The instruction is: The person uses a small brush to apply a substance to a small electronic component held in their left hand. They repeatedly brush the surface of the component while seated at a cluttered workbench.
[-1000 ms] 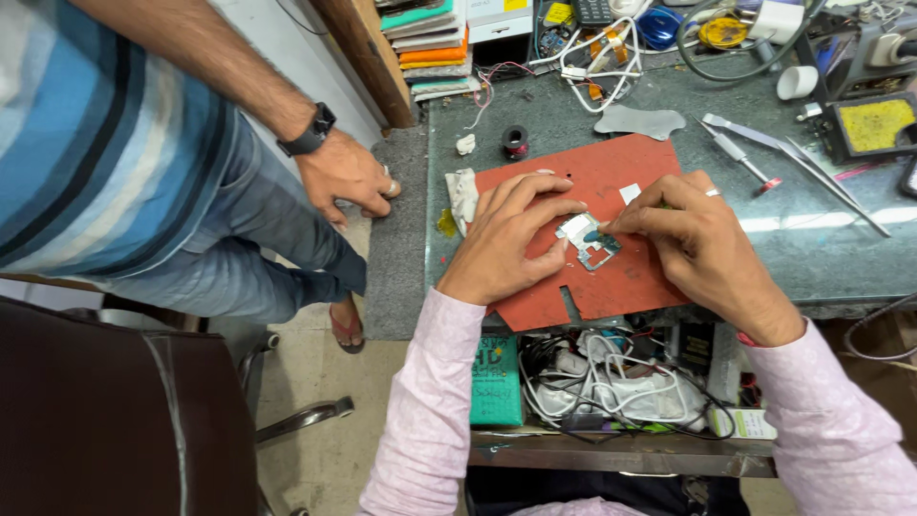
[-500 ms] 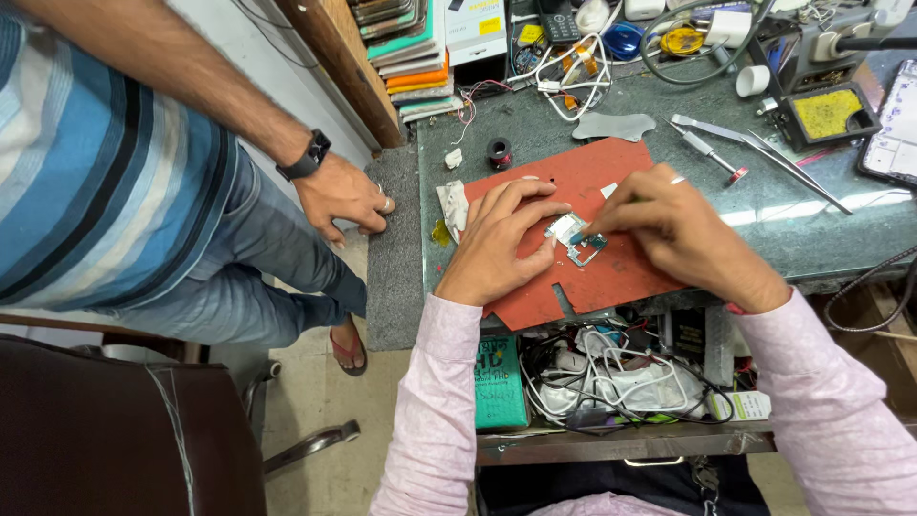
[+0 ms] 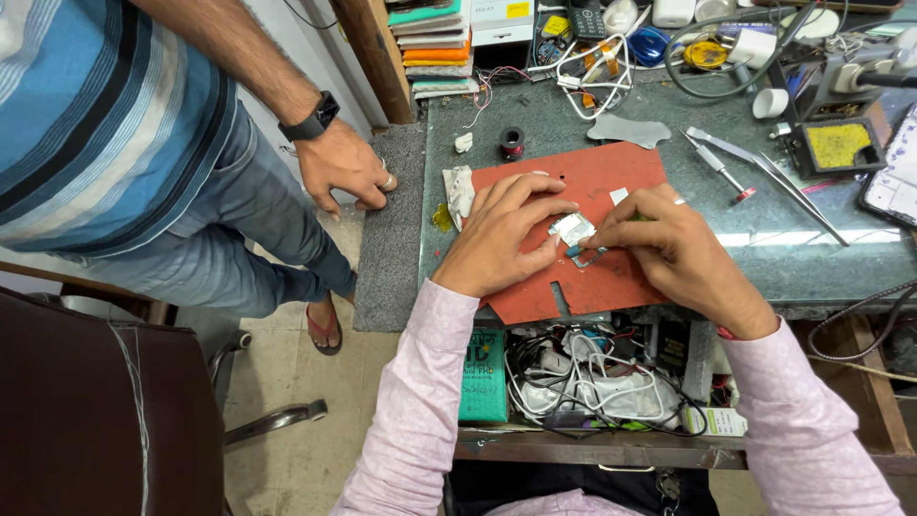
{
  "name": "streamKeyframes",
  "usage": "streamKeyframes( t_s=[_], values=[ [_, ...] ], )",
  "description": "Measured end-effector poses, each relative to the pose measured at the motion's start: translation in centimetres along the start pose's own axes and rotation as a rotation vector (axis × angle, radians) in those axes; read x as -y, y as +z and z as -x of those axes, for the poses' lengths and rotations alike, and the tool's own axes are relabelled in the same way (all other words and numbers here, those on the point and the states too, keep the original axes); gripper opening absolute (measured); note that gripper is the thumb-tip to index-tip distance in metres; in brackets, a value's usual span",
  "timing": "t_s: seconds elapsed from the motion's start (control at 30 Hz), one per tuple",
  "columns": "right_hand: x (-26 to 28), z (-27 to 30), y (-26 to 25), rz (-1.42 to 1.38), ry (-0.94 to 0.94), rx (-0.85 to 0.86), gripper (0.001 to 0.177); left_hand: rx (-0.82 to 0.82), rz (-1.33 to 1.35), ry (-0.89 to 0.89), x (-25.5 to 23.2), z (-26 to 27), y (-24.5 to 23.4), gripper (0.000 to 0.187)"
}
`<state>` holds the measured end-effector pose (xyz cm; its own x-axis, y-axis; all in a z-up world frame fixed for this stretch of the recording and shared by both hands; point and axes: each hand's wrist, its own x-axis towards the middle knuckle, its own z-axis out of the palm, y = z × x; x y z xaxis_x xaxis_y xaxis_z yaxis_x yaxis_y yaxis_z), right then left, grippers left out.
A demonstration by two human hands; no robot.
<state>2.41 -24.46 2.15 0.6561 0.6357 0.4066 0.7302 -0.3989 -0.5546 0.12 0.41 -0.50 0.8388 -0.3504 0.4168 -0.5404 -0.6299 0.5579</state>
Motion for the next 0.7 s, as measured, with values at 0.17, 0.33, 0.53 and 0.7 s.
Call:
streamKeyframes(
  t_s=[0.17,0.33,0.53,0.7],
  values=[
    [-0.13,0.20,0.17,0.041,0.041,-0.077,0.041,0.003,-0.015,-0.002,0.01,0.05,0.00,0.038],
    [-0.29,0.26,0.21,0.060,0.065,-0.107,0.041,0.004,-0.014,-0.001,-0.03,-0.01,-0.02,0.039],
    [-0.21,0.19,0.25,0.034,0.073,-0.110,0.044,0.009,-0.015,-0.007,-0.15,-0.11,-0.03,0.037],
    [-0.23,0.25,0.29,0.011,0.069,-0.081,0.044,0.007,-0.025,0.008,-0.14,-0.17,-0.13,0.039]
  ],
)
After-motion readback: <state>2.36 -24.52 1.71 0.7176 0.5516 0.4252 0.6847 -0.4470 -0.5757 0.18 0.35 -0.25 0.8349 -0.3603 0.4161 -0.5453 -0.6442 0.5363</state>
